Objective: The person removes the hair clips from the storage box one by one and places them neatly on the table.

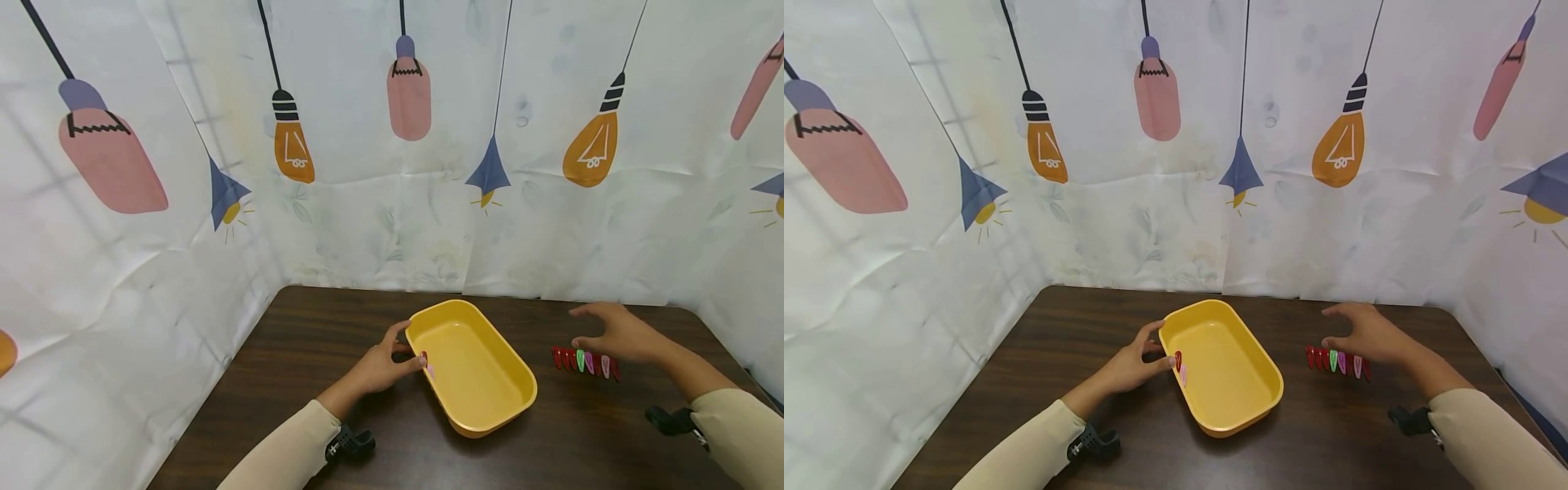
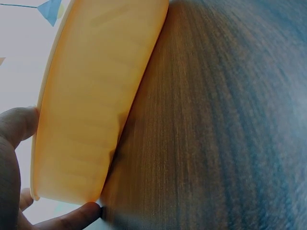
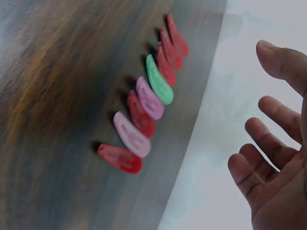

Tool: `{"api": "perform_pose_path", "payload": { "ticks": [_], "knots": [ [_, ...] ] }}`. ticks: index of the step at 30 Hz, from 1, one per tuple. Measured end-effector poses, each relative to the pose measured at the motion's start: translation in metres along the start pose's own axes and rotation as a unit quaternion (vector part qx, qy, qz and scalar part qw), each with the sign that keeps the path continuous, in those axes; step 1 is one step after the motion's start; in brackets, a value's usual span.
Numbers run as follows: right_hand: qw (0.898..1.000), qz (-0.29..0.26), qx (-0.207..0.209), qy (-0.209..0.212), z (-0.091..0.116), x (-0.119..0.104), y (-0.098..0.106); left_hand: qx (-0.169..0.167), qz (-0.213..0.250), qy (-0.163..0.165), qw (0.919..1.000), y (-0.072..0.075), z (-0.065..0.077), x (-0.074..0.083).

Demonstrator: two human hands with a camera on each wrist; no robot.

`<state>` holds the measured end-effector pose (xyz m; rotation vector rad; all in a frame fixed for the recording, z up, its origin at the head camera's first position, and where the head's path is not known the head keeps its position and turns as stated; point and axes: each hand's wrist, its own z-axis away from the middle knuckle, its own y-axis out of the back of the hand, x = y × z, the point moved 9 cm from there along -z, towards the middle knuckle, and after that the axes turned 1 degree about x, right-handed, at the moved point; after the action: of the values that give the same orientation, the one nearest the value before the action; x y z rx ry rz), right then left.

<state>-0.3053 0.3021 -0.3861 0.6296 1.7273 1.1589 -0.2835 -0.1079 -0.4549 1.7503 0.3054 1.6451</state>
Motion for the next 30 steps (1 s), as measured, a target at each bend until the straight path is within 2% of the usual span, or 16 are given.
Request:
{"api": "perform_pose_path", "payload": {
  "ticks": [8,19,30],
  "knots": [
    [0.999,-0.013,-0.017,-0.025,-0.011,-0.012,0.002,-0.001,-0.002,-0.001,1.0,0.0,0.0,0.001],
    [0.999,-0.029,-0.011,0.013,-0.038,-0.042,0.008,-0.004,-0.001,-0.002,1.0,0.0,0.001,0.001],
    [0.999,-0.033,-0.017,0.023,-0.059,-0.058,0.004,-0.001,-0.004,0.0,1.0,-0.001,0.001,0.002]
  ]
}}
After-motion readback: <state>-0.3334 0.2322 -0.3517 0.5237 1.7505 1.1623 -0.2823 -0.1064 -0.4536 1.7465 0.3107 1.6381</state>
